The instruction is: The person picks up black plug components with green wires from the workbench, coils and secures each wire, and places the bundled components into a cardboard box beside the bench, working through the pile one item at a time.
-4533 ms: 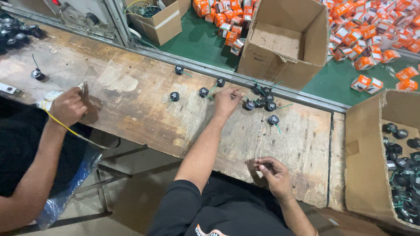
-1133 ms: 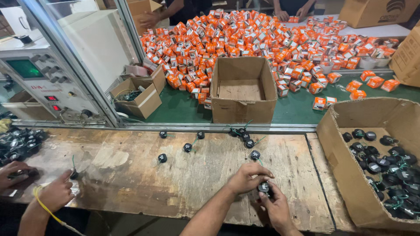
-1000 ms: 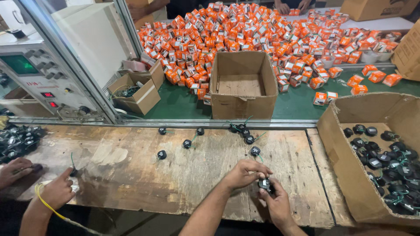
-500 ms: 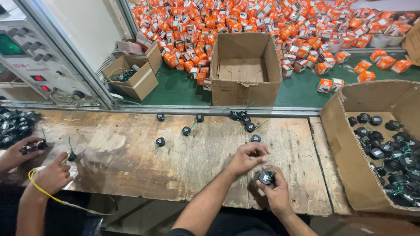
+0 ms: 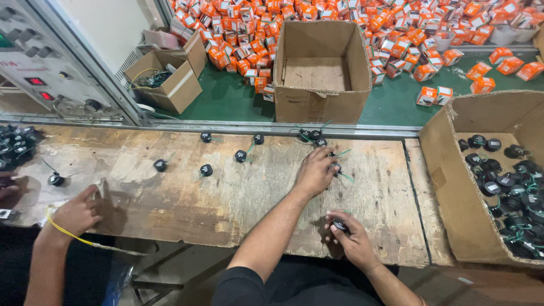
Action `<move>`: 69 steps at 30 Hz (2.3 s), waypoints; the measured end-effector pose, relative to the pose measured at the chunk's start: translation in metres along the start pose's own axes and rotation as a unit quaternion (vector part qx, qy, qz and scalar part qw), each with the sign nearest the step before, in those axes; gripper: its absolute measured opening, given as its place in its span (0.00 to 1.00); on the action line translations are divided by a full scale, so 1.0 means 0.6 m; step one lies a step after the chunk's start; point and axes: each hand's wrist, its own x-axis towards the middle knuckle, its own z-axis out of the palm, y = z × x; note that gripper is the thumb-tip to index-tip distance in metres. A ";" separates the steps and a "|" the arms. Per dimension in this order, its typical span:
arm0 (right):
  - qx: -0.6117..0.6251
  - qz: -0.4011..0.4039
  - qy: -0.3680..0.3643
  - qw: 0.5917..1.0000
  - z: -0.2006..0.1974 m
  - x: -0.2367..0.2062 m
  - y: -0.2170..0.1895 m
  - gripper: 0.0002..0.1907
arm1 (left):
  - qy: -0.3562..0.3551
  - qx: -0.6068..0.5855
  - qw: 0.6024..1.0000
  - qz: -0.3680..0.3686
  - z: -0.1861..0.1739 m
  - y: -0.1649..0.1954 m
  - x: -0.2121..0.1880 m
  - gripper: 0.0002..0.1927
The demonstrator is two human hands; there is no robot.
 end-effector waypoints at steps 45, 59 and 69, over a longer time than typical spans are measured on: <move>-0.016 -0.077 0.160 0.984 -0.003 0.000 0.024 0.18 | -0.223 -0.488 0.843 0.014 -0.049 0.062 -0.075 0.11; -0.076 -0.129 0.114 0.982 0.005 -0.004 -0.022 0.13 | 0.049 -0.096 0.991 -0.078 -0.011 -0.001 -0.025 0.18; -0.113 -0.128 0.084 0.982 0.000 -0.005 -0.024 0.12 | -0.021 0.004 0.993 -0.117 -0.038 0.022 -0.032 0.22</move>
